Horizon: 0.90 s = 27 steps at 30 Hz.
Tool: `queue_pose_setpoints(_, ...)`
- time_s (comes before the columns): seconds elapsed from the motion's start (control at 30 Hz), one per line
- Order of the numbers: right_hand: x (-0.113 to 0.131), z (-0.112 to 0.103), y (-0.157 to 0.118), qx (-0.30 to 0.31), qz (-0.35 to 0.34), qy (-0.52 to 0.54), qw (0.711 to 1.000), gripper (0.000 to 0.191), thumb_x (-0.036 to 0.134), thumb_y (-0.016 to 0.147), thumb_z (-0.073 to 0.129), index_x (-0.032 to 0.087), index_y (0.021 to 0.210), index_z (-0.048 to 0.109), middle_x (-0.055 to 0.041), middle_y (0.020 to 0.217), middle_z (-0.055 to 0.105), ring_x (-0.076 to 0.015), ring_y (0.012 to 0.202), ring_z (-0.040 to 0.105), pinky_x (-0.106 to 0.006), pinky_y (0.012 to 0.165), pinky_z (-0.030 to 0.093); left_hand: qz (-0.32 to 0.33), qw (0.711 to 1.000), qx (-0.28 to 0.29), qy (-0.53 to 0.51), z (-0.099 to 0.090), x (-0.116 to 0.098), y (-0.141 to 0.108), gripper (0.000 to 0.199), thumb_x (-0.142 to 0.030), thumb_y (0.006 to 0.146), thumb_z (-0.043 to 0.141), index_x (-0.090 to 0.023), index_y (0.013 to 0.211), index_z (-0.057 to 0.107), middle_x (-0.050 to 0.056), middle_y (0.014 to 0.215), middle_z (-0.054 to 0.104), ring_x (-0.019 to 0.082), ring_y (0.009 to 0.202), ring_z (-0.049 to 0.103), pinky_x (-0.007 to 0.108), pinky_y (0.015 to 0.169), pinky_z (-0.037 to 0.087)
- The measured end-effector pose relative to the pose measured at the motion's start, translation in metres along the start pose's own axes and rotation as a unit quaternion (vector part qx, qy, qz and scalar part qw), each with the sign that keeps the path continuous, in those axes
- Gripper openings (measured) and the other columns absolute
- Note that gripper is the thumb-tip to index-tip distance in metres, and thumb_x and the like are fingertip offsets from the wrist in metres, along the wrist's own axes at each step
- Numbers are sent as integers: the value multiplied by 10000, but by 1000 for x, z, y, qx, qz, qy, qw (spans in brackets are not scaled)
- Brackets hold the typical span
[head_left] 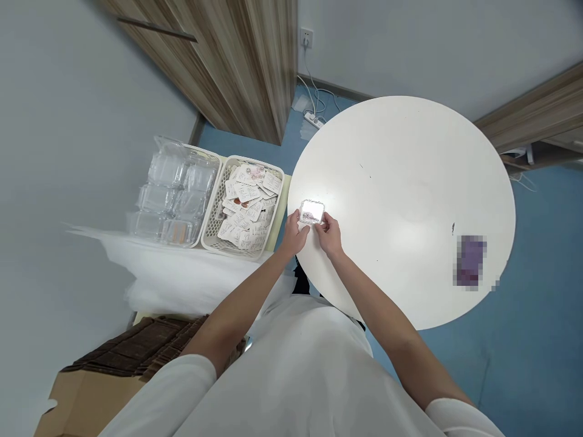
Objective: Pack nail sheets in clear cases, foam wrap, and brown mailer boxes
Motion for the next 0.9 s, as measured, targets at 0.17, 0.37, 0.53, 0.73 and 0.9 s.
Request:
queue_pose_setpoints(0.17, 1, -5, -3, -24, 0, -11, 1000, 527, 346, 681, 556, 237, 1187, 459, -54, 1047, 483, -150, 773, 491, -336, 752, 451, 17, 1000, 6, 2, 2, 3, -3, 599, -250, 793, 452, -227, 1343, 214, 97, 1355, 281, 228, 1238, 313, 402, 1016, 275)
queue_pose_setpoints(0.37, -4, -5, -13, -12, 18, 0, 1000, 672, 318, 649, 600, 252, 1276, 366, -69, 1138, 444, -182, 940, 490, -340, 806, 460, 37, 999, -3, 16, 0, -2, -13, 637, -359, 813, 468, -230, 1358, 165, 103, 1413, 178, 231, 1257, 301, 383, 1022, 275)
queue_pose_setpoints(0.53, -14, -18, -39, 19, 30, 26, 999, 705, 265, 643, 611, 282, 1292, 337, -65, 1265, 422, -201, 1116, 460, -378, 933, 393, 51, 998, -21, 4, 1, -2, -25, 680, -388, 805, 493, -244, 1367, 138, 101, 1449, 110, 233, 1280, 282, 377, 1043, 243)
queue_pose_setpoints(0.73, -28, -54, -76, 48, 53, 9, 997, 675, 265, 638, 620, 268, 1266, 375, -61, 1367, 357, -217, 1233, 370, -396, 1002, 328, 31, 997, -57, -34, 4, 10, -47, 676, -390, 793, 515, -222, 1358, 185, 119, 1458, 97, 241, 1280, 290, 378, 1032, 264)
queue_pose_setpoints(0.9, -41, -83, -98, 63, 45, 8, 997, 630, 241, 621, 613, 277, 1219, 419, -68, 1324, 407, -215, 1121, 489, -406, 939, 395, 33, 996, -86, -19, 6, 15, -84, 572, -343, 766, 548, -179, 1282, 362, 134, 1386, 310, 243, 1251, 340, 386, 1015, 288)
Point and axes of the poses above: each hand's wrist, its own y-axis towards the middle knuckle, its own z-axis out of the palm, x = y × z, the point moved 9 cm from there along y, towards the middle knuckle
